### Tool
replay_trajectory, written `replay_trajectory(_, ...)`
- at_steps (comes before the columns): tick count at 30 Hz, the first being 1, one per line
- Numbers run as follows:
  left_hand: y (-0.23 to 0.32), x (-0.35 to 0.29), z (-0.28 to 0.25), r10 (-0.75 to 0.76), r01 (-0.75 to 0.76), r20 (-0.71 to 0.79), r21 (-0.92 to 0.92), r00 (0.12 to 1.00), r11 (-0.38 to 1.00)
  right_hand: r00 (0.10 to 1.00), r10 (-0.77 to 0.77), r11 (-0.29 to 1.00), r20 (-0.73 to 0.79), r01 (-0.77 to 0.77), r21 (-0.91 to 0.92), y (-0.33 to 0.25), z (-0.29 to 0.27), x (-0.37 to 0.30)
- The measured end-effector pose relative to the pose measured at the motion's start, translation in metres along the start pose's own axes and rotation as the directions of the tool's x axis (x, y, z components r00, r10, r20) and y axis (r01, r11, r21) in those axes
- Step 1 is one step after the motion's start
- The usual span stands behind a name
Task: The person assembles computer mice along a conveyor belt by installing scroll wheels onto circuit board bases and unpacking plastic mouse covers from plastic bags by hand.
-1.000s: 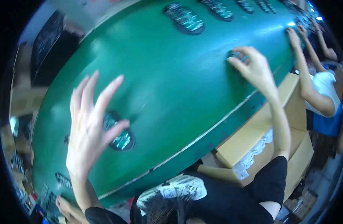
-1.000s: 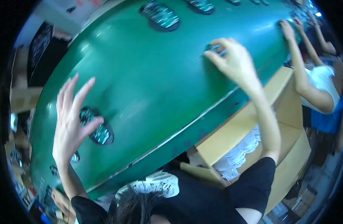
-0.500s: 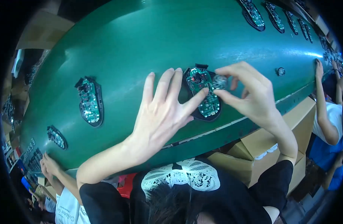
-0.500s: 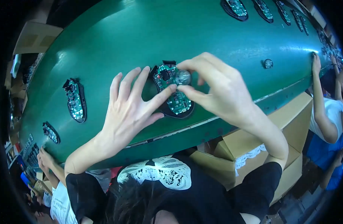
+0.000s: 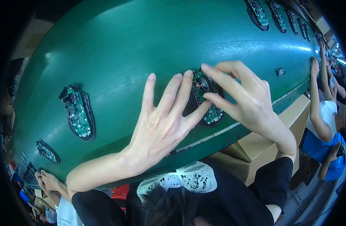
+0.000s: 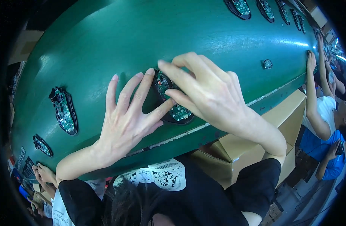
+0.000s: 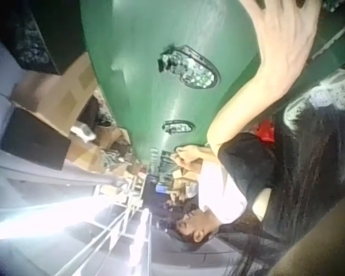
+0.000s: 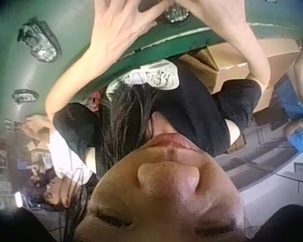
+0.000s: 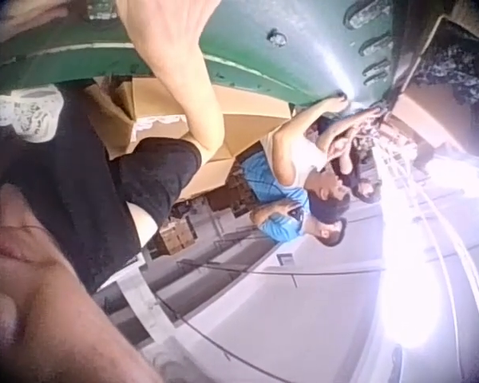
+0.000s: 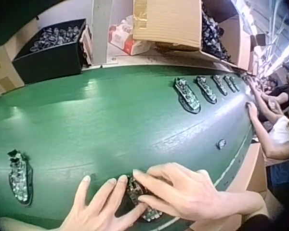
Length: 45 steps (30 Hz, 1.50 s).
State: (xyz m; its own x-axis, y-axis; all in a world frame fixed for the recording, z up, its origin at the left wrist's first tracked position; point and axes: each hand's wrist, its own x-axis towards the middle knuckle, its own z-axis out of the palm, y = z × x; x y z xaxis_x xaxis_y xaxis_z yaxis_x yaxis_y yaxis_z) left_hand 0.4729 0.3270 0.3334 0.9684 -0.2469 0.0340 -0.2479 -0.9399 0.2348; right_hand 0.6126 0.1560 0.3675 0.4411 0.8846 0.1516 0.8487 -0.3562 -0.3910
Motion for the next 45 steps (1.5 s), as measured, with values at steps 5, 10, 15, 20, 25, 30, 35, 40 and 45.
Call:
replay_trajectory(5,0.0,0.007,-0.003,0.012,-0.012,0.008,-0.026,1.0,1.0,0.995,-0.087,0.99,0.04,0.091,-0.11,0.006,-0.002,0.003)
replay_trajectory(10,-0.005,0.012,-0.005,0.04,-0.039,0.015,-0.059,0.999,0.997,0.984,-0.028,0.989,0.177,0.052,-0.136,-0.001,-0.009,0.014)
replay_trajectory(15,-0.011,0.015,-0.005,0.039,-0.04,-0.004,-0.08,0.999,0.996,0.991,-0.133,0.959,-0.03,0.121,-0.255,-0.003,0.008,-0.01)
replay_trajectory(20,-0.016,0.018,-0.008,0.079,-0.079,-0.01,-0.134,0.997,0.988,0.989,-0.145,0.927,-0.017,0.13,-0.351,-0.009,0.012,-0.014)
replay_trajectory(25,-0.022,0.017,-0.005,0.114,-0.119,-0.046,-0.126,0.992,0.985,0.994,-0.106,0.89,0.019,0.104,-0.444,-0.015,0.006,-0.008)
replay_trajectory(30,-0.006,0.001,-0.017,0.047,-0.043,-0.027,0.118,0.999,0.992,0.997,-0.014,0.983,-0.082,-0.001,-0.185,-0.005,-0.007,-0.039)
replay_trajectory(35,0.005,-0.011,-0.008,0.017,-0.016,-0.002,0.221,1.0,0.975,0.987,0.139,0.976,-0.075,-0.124,0.177,0.002,0.002,-0.06)
replay_trajectory(40,0.004,-0.01,-0.006,-0.009,0.011,-0.011,0.186,1.0,0.983,0.986,0.165,0.96,-0.018,-0.156,0.234,-0.005,0.012,-0.057)
replay_trajectory(45,0.005,-0.008,-0.004,0.006,-0.007,0.003,0.173,1.0,0.985,0.978,0.201,0.957,-0.054,-0.184,0.224,-0.008,0.023,-0.062)
